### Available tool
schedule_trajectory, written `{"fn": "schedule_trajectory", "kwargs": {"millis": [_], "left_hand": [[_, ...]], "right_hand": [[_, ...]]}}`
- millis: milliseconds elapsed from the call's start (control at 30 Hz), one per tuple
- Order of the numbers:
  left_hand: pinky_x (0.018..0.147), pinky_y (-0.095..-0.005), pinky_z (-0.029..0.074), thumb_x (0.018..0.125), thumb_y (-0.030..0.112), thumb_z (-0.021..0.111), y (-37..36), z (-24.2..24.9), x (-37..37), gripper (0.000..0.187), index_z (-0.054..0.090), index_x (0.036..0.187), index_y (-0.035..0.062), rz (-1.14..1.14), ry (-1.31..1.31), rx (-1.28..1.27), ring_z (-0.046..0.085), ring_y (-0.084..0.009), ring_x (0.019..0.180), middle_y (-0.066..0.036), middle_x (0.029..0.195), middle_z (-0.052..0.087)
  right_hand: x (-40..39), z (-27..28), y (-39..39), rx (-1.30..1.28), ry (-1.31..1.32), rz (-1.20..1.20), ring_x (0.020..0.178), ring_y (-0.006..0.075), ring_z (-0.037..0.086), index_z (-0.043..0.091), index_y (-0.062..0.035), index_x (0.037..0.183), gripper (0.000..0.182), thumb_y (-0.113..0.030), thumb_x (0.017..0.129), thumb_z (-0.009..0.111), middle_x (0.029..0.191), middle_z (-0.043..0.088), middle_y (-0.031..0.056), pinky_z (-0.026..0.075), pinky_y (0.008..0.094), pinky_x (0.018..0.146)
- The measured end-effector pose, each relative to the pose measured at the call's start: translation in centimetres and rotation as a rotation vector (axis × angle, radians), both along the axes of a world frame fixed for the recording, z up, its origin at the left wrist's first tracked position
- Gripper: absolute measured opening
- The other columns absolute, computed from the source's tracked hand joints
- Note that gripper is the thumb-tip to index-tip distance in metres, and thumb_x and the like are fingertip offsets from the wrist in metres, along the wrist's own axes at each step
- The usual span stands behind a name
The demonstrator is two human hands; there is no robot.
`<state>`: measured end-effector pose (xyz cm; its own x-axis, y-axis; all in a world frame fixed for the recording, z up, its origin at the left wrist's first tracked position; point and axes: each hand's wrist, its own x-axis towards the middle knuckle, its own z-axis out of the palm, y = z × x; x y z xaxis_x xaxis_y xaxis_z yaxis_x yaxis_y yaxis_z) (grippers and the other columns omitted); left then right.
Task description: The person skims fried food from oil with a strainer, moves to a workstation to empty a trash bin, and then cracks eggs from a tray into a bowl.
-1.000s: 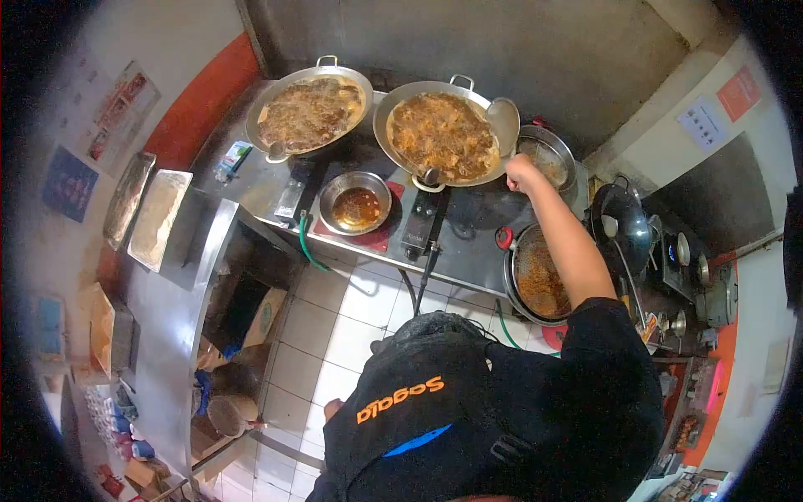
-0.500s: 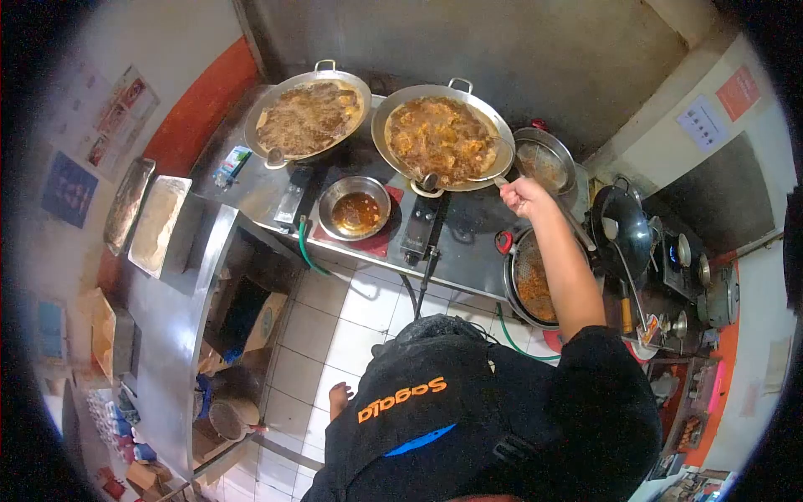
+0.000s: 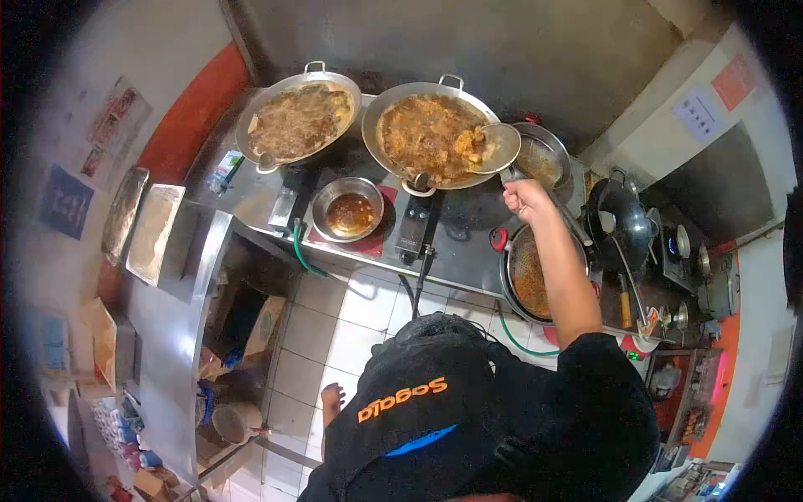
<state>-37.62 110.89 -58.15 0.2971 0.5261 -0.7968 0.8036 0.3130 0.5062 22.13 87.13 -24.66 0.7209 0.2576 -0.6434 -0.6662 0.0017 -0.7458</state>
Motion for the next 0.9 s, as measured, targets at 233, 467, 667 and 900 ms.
{"fn": "schedule_trajectory", "kwargs": {"millis": [233, 467, 667, 900], "left_hand": [[0.055, -0.0350, 0.043, 0.078, 0.017, 0.046, -0.6, 0.3, 1.4, 0.033, 0.051, 0.108, 0.0053, 0.161, -0.018, -0.085, 0.057, -0.0227, 0.071, -0.010, 0.089, 0.059], [0.064, -0.0378, 0.049, 0.083, 0.015, 0.045, -1.9, -6.4, -2.2, 0.033, 0.047, 0.108, -0.0058, -0.013, -0.343, -0.145, 0.057, -0.0290, 0.076, -0.019, 0.093, 0.056], [0.062, -0.0394, 0.047, 0.083, 0.014, 0.042, -1.4, -10.4, -2.9, 0.031, 0.048, 0.108, -0.0018, 0.191, -0.144, -0.262, 0.055, -0.0260, 0.072, -0.014, 0.086, 0.056], [0.063, -0.0421, 0.041, 0.083, 0.022, 0.043, -1.6, 2.9, 1.9, 0.029, 0.050, 0.107, 0.0069, 0.022, 0.010, -0.045, 0.056, -0.0251, 0.075, -0.009, 0.091, 0.057]], "right_hand": [[-0.7, -0.7, -1.8, 0.089, -0.047, -0.014, 0.039, 0.0079, 0.037, 0.043, 0.0009, 0.076, 0.006, -0.003, 0.081, 0.043, 0.058, 0.043, 0.0047, 0.030, 0.0188, 0.031], [-1.8, -0.3, -3.5, 0.159, -0.100, 0.029, 0.043, 0.0079, 0.036, 0.042, -0.0009, 0.091, 0.015, 0.002, 0.077, 0.045, 0.064, 0.045, 0.0057, 0.027, 0.0194, 0.034], [-2.6, -1.8, -4.1, 0.258, -0.168, 0.034, 0.042, 0.0069, 0.035, 0.040, -0.0002, 0.103, 0.029, 0.003, 0.075, 0.046, 0.066, 0.045, 0.0048, 0.026, 0.0189, 0.033], [-3.6, -3.2, -4.7, 0.403, -0.142, 0.006, 0.040, 0.0054, 0.034, 0.040, -0.0022, 0.107, 0.031, 0.001, 0.077, 0.047, 0.069, 0.047, 0.0047, 0.025, 0.0173, 0.032]]}}
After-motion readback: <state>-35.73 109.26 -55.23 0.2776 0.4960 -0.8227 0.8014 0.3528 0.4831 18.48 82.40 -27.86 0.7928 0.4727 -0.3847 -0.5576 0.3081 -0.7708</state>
